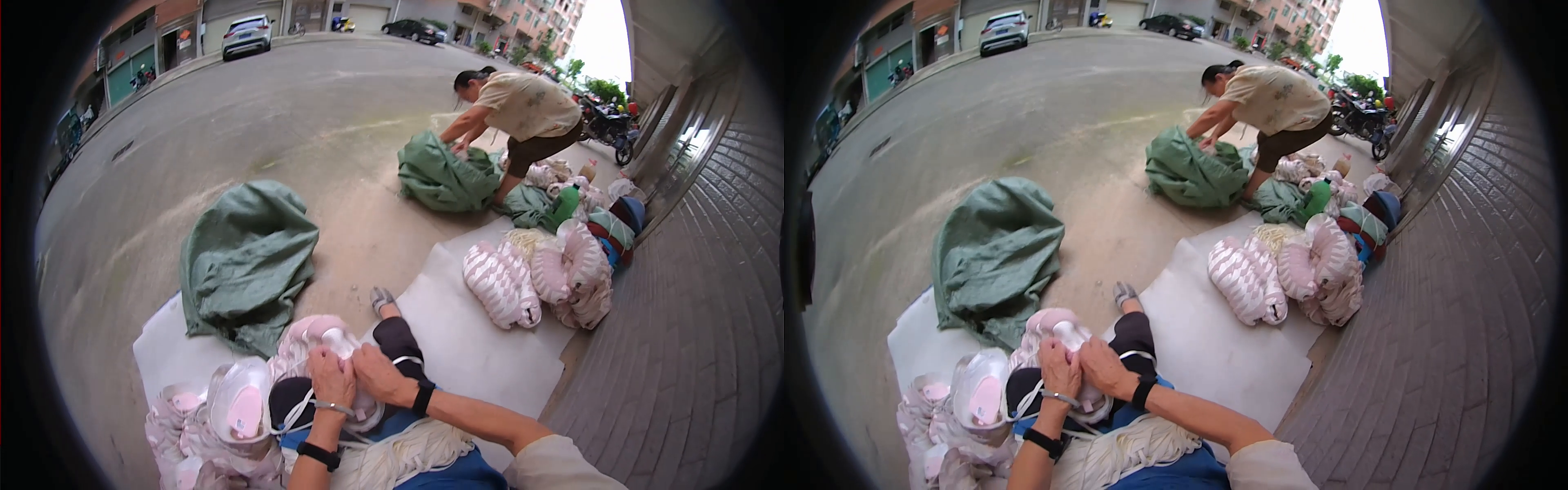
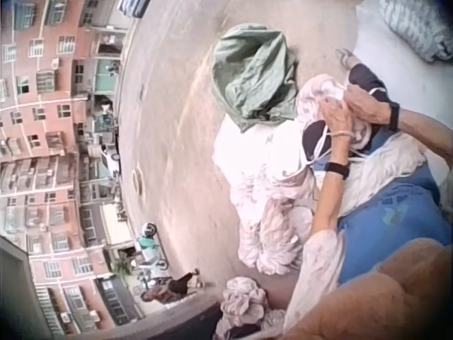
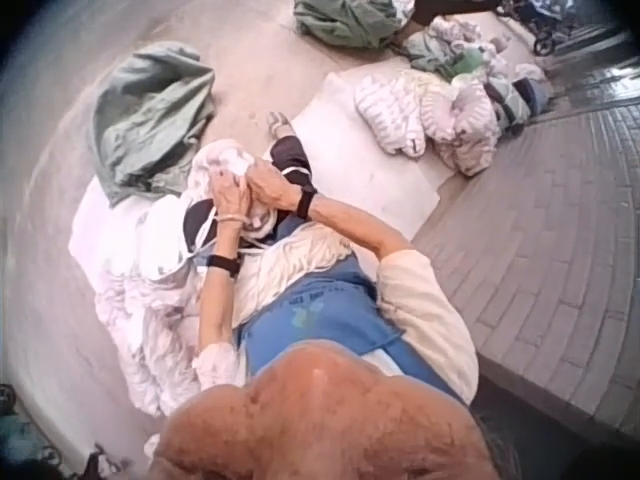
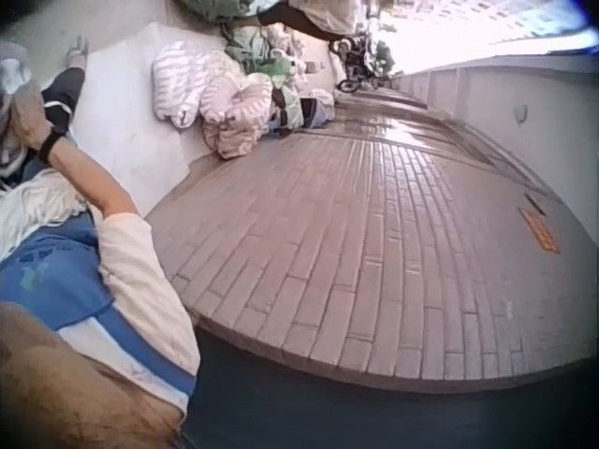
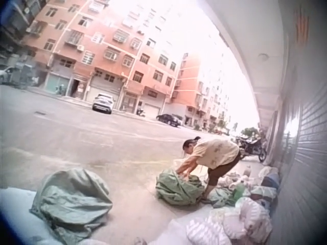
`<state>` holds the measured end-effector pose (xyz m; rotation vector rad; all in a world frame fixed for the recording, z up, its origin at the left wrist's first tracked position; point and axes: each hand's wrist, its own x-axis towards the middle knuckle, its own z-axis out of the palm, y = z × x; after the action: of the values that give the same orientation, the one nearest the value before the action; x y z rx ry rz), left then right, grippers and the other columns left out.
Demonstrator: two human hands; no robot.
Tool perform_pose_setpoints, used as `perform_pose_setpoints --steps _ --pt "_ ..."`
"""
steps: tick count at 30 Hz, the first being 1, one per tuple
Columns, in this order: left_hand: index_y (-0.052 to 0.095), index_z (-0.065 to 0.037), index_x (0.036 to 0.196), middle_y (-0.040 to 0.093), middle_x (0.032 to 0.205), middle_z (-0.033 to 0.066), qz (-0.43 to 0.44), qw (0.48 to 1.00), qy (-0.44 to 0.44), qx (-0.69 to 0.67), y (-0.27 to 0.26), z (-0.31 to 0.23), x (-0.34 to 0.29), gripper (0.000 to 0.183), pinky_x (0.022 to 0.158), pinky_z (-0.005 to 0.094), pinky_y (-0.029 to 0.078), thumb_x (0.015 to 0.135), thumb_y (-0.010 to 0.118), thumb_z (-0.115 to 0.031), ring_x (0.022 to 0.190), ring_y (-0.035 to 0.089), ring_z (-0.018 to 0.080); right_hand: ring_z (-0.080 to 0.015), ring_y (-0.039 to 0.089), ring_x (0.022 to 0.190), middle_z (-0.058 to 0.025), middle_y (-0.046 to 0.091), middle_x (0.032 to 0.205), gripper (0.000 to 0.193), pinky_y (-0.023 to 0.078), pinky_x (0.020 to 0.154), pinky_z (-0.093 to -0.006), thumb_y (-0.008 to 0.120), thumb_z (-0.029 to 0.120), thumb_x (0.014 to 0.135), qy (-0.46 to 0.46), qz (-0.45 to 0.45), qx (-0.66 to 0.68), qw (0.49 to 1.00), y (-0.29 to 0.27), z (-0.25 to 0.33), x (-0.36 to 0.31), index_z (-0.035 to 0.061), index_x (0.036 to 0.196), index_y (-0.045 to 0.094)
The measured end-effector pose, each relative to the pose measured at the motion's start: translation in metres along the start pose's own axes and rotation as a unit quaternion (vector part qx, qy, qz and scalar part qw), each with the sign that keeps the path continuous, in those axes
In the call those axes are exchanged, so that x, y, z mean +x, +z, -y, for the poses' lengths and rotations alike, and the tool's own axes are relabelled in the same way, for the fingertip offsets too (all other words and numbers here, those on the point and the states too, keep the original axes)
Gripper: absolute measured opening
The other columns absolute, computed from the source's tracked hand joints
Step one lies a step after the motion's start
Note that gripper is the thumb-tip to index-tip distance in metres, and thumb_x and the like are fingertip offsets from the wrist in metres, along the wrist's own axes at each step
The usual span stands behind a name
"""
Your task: Lacing pairs of shoes and tying the laces together.
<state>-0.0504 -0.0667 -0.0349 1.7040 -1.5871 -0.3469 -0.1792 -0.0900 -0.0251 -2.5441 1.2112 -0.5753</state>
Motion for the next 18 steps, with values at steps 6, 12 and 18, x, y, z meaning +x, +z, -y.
perform_pose_setpoints --steps 6,12,18 --pt "0.057 0.002 0.083 0.049 0.104 0.0209 0.001 0.999 0.035 -0.028 0.006 -0.009 0.013 0.014 0.087 0.0454 0.043 0.076 0.064 -0.007 0.098 0.050 0.0385 -0.0381 0.050 0.084 -0.0229 0.049 0.086 0.017 0.044 0.073 -0.0447 0.054 -0.002 0.072 -0.015 0.024 0.029 0.999 -0.007 -0.032 0.005 -0.0038 0.088 0.049" --pt "0.058 0.004 0.084 0.050 0.105 0.0215 0.006 1.000 0.000 -0.021 0.006 -0.003 0.012 0.013 0.085 0.0453 0.043 0.076 0.062 -0.006 0.097 0.050 0.0386 -0.0364 0.047 0.085 -0.0209 0.046 0.086 0.021 0.044 0.075 -0.0425 0.053 -0.005 0.073 0.009 0.026 0.082 0.996 -0.001 -0.033 0.005 -0.0026 0.093 0.049" --pt "0.053 0.001 0.072 0.051 0.101 0.0181 -0.015 1.000 0.004 -0.009 0.006 -0.008 0.008 0.016 0.083 0.0420 0.043 0.075 0.064 -0.009 0.095 0.051 0.0353 -0.0397 0.054 0.084 -0.0242 0.051 0.088 0.017 0.048 0.075 -0.0459 0.055 0.005 0.080 0.031 0.040 0.110 0.993 -0.010 -0.033 0.004 -0.0049 0.093 0.052"
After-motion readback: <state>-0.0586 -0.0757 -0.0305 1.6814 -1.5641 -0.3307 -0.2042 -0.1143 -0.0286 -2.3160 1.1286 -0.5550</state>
